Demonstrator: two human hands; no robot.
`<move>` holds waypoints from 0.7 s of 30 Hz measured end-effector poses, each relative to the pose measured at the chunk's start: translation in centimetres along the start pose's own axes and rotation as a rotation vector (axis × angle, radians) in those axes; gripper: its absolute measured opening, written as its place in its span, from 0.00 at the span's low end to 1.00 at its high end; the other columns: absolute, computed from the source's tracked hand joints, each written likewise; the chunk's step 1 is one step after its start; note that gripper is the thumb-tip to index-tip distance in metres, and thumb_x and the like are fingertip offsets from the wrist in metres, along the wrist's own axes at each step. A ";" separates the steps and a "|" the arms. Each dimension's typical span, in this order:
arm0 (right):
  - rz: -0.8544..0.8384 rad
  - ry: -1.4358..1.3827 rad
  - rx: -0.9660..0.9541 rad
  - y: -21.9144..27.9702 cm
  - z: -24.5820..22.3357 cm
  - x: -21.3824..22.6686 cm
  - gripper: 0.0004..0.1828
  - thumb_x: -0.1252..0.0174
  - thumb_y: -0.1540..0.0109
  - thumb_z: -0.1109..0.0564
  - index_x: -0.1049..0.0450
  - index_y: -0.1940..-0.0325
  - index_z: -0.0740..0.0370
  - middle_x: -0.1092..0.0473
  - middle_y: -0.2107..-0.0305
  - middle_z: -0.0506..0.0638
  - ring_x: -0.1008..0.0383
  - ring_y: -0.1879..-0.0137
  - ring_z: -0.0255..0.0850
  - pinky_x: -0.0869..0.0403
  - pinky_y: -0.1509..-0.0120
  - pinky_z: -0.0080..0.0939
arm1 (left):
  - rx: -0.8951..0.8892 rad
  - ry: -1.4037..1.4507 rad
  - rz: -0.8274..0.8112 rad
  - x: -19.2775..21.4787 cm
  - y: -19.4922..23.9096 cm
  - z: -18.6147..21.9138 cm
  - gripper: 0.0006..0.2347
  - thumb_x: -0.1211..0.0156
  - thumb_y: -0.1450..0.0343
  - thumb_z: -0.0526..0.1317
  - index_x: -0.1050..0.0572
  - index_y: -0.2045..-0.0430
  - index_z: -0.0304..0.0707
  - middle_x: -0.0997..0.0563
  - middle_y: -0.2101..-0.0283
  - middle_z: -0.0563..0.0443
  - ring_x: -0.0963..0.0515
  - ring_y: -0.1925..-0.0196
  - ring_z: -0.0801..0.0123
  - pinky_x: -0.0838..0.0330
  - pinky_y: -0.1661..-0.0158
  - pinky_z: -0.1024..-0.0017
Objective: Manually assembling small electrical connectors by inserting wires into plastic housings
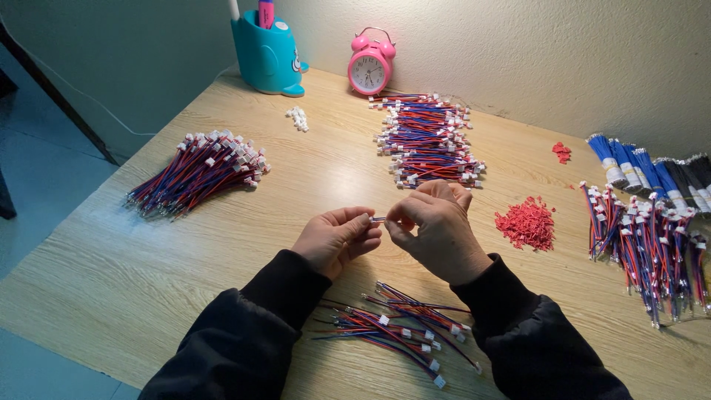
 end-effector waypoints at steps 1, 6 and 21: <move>0.002 -0.002 0.006 0.0 0.0 0.0 0.05 0.35 0.50 0.53 0.25 0.75 0.45 0.35 0.83 0.39 0.31 0.56 0.38 0.45 0.42 0.49 | 0.001 -0.002 0.002 0.0 0.0 0.0 0.09 0.40 0.31 0.30 0.26 0.60 0.23 0.18 0.65 0.31 0.16 0.66 0.55 0.18 0.64 0.63; 0.017 0.002 0.008 -0.1 -0.1 0.0 0.04 0.35 0.50 0.54 0.25 0.75 0.45 0.34 0.83 0.39 0.30 0.57 0.39 0.44 0.43 0.49 | -0.008 -0.053 0.021 -0.5 0.6 0.4 0.09 0.40 0.31 0.31 0.26 0.61 0.23 0.18 0.66 0.33 0.16 0.67 0.56 0.17 0.66 0.64; 0.087 0.024 0.094 0.3 0.1 -1.3 0.06 0.36 0.50 0.55 0.27 0.75 0.45 0.36 0.84 0.39 0.31 0.59 0.37 0.41 0.44 0.47 | -0.048 -0.116 0.074 -0.9 0.8 0.9 0.09 0.38 0.32 0.31 0.25 0.61 0.24 0.19 0.69 0.35 0.16 0.69 0.57 0.17 0.67 0.65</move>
Point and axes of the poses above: each hand's wrist, its own y-axis away from the middle knuckle, its own x-axis out of the back of the hand, z = x × y, the point moved 8 cm from there along -y, towards the middle knuckle
